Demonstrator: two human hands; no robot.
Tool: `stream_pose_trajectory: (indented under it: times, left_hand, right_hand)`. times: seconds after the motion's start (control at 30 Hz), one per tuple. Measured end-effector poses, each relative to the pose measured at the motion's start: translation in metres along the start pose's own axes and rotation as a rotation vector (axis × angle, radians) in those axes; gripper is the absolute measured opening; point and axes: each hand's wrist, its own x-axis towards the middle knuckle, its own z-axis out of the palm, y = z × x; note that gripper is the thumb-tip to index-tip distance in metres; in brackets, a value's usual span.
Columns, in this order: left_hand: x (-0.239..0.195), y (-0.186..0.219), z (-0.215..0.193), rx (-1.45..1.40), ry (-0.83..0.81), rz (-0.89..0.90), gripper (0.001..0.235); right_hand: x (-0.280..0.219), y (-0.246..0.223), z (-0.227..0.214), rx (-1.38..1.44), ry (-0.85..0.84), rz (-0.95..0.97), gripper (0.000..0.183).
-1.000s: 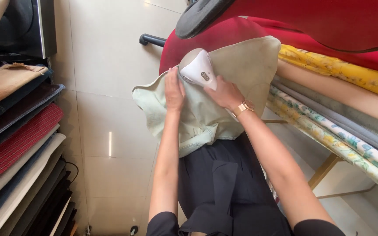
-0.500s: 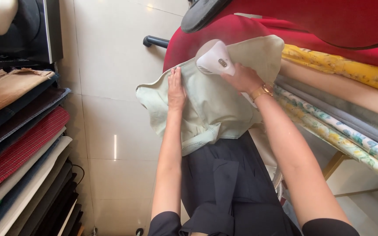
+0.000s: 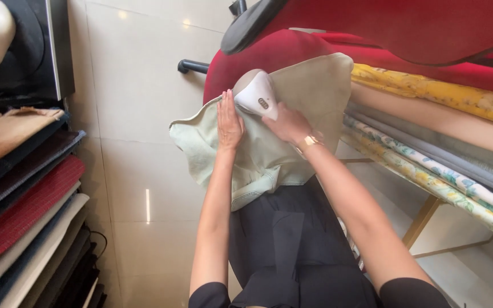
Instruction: The person uses a handheld garment steamer to remove wrinkles from a pair of light-colored shorts. They first steam the shorts while hanging, then place them on a red chair to steam the back and inner sections, repeatedly repositioning the fabric to cover all areas.
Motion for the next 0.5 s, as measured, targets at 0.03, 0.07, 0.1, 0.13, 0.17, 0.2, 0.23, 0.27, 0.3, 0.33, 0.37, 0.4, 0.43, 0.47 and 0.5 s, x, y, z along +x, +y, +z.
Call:
stream_pose_trajectory:
  times: [0.03,0.07,0.1,0.13,0.17,0.2,0.23,0.27,0.3,0.33,0.37,0.4,0.43,0.47,0.5]
  left_hand:
    - [0.0,-0.002,0.007,0.018,-0.039,0.018,0.06]
    - [0.003,-0.006,0.012,0.013,-0.045,0.03,0.06]
    - [-0.001,-0.008,0.016,0.113,-0.078,0.035,0.062]
    - [-0.005,-0.011,0.019,0.212,-0.111,0.04,0.064]
    - [-0.005,-0.008,0.019,0.212,-0.113,0.045,0.064]
    - [-0.004,-0.005,0.019,0.283,-0.215,-0.009,0.065]
    - [-0.003,0.0,0.021,0.352,-0.312,-0.068,0.068]
    - [0.001,0.007,0.02,0.35,-0.308,-0.069,0.068]
    - [0.003,0.014,0.015,0.391,-0.372,-0.121,0.069]
    - [0.004,0.021,0.011,0.433,-0.436,-0.173,0.071]
    - [0.005,0.022,0.011,0.434,-0.443,-0.168,0.071]
    - [0.006,0.024,0.01,0.454,-0.497,-0.199,0.072]
    - [0.009,0.026,0.01,0.475,-0.544,-0.234,0.073]
    - [0.009,0.028,0.009,0.476,-0.547,-0.231,0.073]
    - [0.01,0.029,0.008,0.472,-0.549,-0.238,0.074]
  right_hand:
    - [0.007,0.003,0.011,-0.073,-0.011,-0.007,0.052]
    - [0.016,0.013,0.007,-0.063,-0.006,0.001,0.052]
    - [0.022,0.025,0.006,-0.084,0.011,-0.009,0.052]
    - [0.027,0.037,0.005,-0.105,0.027,-0.02,0.052]
    - [0.028,0.041,-0.003,-0.101,0.029,-0.018,0.052]
    - [0.028,0.045,-0.012,-0.073,0.047,-0.003,0.053]
    - [0.029,0.05,-0.023,-0.052,0.066,0.008,0.054]
    - [0.04,0.063,-0.027,-0.055,0.069,0.007,0.054]
    - [0.049,0.076,-0.028,-0.067,0.071,0.041,0.057]
    - [0.058,0.09,-0.029,-0.079,0.073,0.075,0.059]
    - [0.053,0.087,-0.033,-0.072,0.07,0.081,0.059]
    - [0.048,0.084,-0.038,-0.073,0.07,0.083,0.06]
    - [0.044,0.08,-0.045,-0.079,0.072,0.081,0.061]
    - [0.045,0.084,-0.048,-0.076,0.072,0.082,0.061]
    - [0.047,0.087,-0.051,-0.056,0.063,0.102,0.061]
